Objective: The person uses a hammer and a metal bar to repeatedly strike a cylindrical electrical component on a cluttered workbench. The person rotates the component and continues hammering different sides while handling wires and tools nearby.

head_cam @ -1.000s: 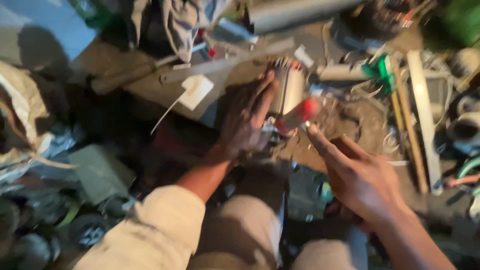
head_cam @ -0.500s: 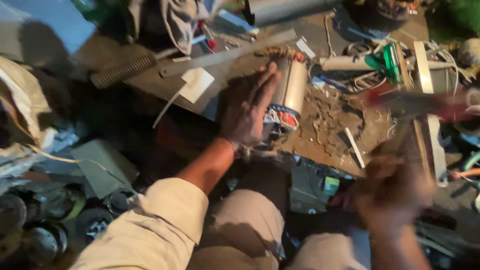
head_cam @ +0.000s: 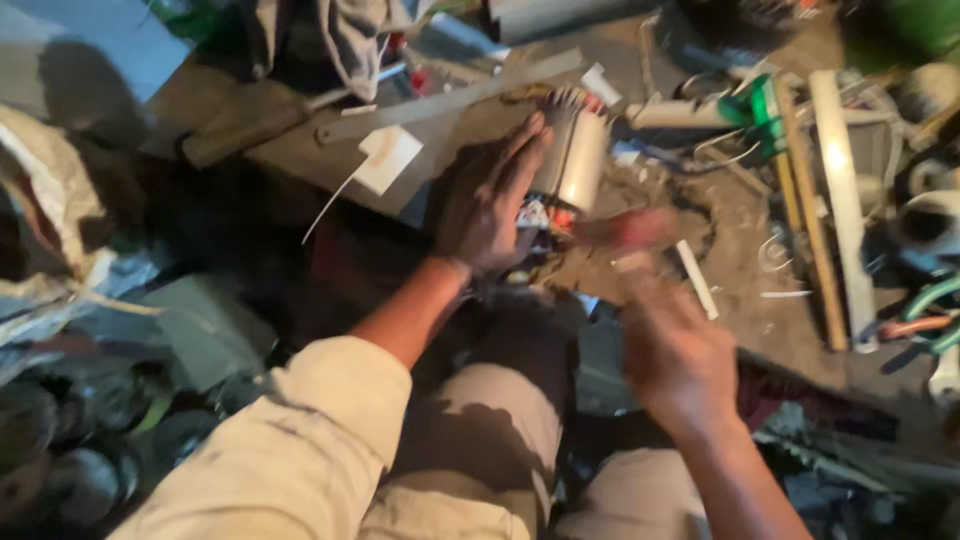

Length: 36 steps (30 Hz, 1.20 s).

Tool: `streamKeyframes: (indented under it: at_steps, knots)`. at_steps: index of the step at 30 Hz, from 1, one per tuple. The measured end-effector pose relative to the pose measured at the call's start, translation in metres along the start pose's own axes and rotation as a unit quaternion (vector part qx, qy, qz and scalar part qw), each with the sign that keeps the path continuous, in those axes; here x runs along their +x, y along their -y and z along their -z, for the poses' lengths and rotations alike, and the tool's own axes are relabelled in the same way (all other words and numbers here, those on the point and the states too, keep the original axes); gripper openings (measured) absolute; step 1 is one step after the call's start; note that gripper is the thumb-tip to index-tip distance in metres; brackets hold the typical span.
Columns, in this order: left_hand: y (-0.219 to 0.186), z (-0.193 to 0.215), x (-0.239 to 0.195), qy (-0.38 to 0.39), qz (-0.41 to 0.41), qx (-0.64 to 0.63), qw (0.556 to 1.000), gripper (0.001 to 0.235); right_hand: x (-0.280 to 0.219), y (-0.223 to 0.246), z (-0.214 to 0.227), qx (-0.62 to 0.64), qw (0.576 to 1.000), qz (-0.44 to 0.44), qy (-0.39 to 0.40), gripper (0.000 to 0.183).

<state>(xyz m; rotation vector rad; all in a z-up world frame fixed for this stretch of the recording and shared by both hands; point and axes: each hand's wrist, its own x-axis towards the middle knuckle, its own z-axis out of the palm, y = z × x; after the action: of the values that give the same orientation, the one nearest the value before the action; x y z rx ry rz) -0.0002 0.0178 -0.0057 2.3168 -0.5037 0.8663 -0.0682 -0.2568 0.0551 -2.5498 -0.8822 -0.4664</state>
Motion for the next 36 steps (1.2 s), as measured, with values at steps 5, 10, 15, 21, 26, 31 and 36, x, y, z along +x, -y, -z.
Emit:
streamKeyframes:
  at_steps: [5,10,15,21,26,31,36]
  knots:
    - [-0.014,-0.015,0.01,-0.01,-0.004,0.049,0.999,0.08,0.011,-0.029,0.031,-0.068,0.997,0.018,-0.015,0.061]
    - [-0.033,-0.031,0.018,0.005,0.003,0.038,0.999,0.086,0.02,-0.096,0.046,-0.269,0.963,-0.001,0.019,0.049]
    - [-0.039,-0.011,0.02,0.073,-0.012,-0.056,0.996,0.08,0.032,-0.104,0.035,-0.26,0.965,0.038,0.001,0.037]
    - [-0.051,0.0,0.006,0.012,0.006,-0.069,0.998,0.042,0.057,-0.025,0.009,0.13,0.989,-0.056,0.037,0.032]
    - [-0.057,-0.005,0.003,-0.022,0.021,-0.072,0.997,0.034,0.079,0.0,0.004,0.094,0.995,0.019,0.023,0.028]
    - [-0.058,-0.01,0.003,-0.024,0.027,-0.057,0.998,0.031,0.086,-0.001,0.002,0.089,0.995,-0.013,0.035,0.026]
    - [-0.056,-0.009,0.0,-0.019,0.012,-0.044,0.999,0.036,0.089,-0.001,0.0,0.083,0.996,0.018,0.02,0.022]
